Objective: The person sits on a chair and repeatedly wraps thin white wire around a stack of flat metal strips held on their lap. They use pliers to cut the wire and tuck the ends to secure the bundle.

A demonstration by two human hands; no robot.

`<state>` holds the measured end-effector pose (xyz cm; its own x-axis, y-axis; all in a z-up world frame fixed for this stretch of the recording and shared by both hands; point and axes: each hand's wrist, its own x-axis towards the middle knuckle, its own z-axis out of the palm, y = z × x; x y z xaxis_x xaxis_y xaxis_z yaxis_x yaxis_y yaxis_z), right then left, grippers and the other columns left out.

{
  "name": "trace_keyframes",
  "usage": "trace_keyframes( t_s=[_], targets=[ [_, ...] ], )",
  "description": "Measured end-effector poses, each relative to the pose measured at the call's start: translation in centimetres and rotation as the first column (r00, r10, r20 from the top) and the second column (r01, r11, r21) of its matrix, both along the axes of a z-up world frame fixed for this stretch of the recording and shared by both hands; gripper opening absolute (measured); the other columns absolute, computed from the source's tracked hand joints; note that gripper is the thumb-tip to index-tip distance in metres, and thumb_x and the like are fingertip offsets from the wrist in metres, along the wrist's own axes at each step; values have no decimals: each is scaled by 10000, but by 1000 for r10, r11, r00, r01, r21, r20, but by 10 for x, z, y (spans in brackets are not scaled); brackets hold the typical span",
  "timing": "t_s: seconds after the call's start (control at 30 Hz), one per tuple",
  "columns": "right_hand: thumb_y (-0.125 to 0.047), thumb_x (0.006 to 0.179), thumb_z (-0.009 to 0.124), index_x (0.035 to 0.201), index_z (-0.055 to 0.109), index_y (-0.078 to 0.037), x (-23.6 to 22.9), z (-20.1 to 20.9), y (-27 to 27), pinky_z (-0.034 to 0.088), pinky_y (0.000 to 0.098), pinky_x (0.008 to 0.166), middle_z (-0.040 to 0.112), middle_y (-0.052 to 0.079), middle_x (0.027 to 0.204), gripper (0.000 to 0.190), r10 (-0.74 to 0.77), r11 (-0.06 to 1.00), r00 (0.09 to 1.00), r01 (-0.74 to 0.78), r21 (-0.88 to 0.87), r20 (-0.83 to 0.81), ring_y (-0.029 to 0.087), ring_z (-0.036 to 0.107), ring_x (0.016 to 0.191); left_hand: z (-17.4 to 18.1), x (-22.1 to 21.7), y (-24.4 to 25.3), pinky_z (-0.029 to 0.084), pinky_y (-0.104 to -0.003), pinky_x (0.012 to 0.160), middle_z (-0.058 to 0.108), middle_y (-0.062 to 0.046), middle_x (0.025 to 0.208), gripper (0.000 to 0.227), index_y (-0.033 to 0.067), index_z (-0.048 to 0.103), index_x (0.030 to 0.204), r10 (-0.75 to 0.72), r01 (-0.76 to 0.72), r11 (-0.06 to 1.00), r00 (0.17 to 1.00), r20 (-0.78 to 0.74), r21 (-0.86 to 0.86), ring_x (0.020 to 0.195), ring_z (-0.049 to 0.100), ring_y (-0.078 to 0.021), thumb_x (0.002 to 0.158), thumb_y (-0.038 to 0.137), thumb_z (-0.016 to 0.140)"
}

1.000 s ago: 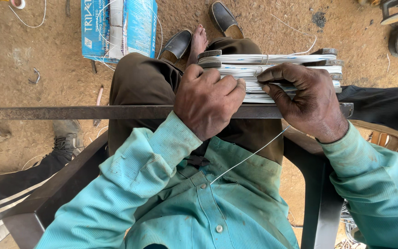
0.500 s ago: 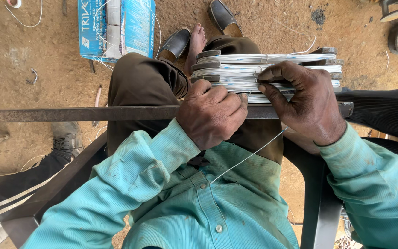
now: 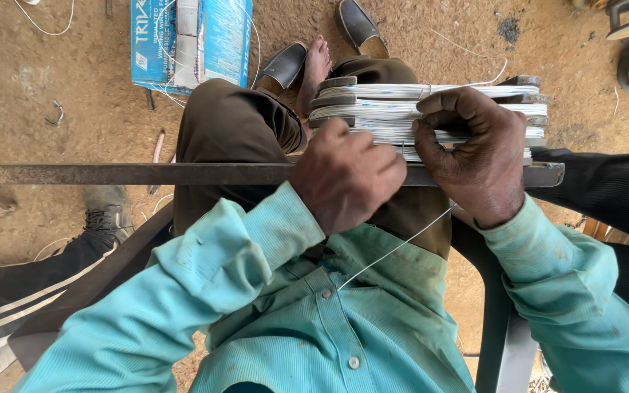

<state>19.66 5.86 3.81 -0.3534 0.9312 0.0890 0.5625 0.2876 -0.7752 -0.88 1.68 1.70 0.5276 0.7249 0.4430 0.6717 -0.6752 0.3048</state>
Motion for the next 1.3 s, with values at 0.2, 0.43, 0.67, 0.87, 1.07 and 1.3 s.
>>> trace_keyframes(
  t_s=[0.2,0.43,0.67,0.87,1.07,1.3],
  targets=[
    [52,970,746,1021,672,29,2,-7,-1,580,221,825,738,67,941,93,-18,1000,998,18,2,-55,67,681,871,-1,7,47,338,-700,974,685,-21,751,92,156,724,809,264,-215,961,898,352,-172,764,668,-270,794,233,772],
    [44,978,751,1035,640,13,8,-9,-2,588,222,807,737,50,958,129,17,999,999,-15,52,-37,71,710,878,-8,3,25,495,-480,810,663,-67,825,132,103,700,864,176,-71,956,915,363,-283,840,672,-295,867,205,783],
    [8,1045,762,1032,624,3,9,-8,-5,574,246,777,722,78,921,139,54,982,998,-60,178,35,102,710,843,0,8,42,535,-470,776,706,-85,799,111,123,737,842,357,-172,867,869,342,-467,787,698,-294,860,224,780],
    [12,998,749,1020,624,-16,7,-6,-9,580,279,790,719,96,929,131,72,968,991,-96,231,111,174,733,838,-2,9,40,548,-468,796,745,-116,818,73,106,754,825,372,-158,859,846,383,-486,819,726,-317,839,177,764],
    [37,907,771,1035,632,-38,7,0,-6,570,365,779,712,113,952,202,186,891,935,-290,350,301,299,719,875,-2,9,41,520,-494,832,742,-92,843,130,124,769,857,422,-197,811,849,317,-551,870,710,-314,817,241,810],
    [27,856,784,1025,631,-25,6,8,-8,570,386,745,707,116,977,234,218,841,896,-373,391,387,325,714,897,-20,9,45,414,-472,1084,755,14,1110,144,135,750,744,345,-116,872,835,430,-475,1126,642,-236,757,208,873]
  ],
)
